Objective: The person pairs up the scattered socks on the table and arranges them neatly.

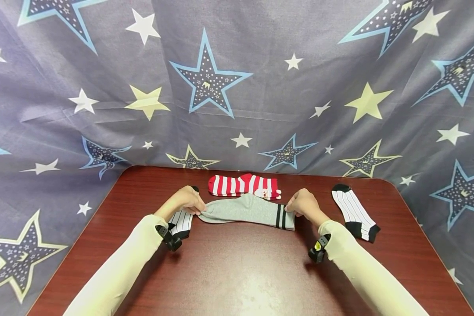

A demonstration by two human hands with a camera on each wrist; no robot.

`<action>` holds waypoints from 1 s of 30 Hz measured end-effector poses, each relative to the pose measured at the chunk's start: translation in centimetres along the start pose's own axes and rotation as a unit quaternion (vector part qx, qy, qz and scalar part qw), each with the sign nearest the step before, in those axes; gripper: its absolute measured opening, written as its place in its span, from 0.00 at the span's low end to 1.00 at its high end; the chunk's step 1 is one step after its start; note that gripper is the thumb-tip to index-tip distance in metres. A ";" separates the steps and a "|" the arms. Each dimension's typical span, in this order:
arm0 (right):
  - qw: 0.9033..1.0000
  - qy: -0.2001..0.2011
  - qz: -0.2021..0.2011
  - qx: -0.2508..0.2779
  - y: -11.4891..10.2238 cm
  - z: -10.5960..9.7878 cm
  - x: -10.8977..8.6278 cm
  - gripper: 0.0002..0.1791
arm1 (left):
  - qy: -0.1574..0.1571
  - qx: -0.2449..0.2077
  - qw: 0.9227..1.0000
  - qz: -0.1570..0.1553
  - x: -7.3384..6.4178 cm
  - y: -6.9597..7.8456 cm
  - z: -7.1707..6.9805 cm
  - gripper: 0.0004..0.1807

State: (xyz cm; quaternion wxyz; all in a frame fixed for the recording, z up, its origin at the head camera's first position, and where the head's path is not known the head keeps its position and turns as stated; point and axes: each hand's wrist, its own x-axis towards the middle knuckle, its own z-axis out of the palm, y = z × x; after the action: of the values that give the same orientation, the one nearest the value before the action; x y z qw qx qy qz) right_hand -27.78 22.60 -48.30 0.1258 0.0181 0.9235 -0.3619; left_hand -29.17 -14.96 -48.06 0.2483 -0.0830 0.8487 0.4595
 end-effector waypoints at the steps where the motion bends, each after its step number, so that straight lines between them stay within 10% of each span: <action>1: 1.000 0.004 -0.003 -0.007 0.0 0.0 0.0 0.07 | 0.002 0.002 1.000 0.000 0.0 0.0 0.0 0.05; 30: 0.992 0.034 0.034 -0.115 -0.9 0.5 1.1 0.11 | 0.066 0.108 0.992 -0.023 0.9 0.3 0.1 0.07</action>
State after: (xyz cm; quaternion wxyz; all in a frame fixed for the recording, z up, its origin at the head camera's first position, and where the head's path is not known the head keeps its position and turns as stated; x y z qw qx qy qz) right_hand -28.82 21.57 -48.29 0.1075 0.0476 0.9617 -0.2476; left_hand -30.00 -14.65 -48.35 0.2098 -0.1055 0.9059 0.3524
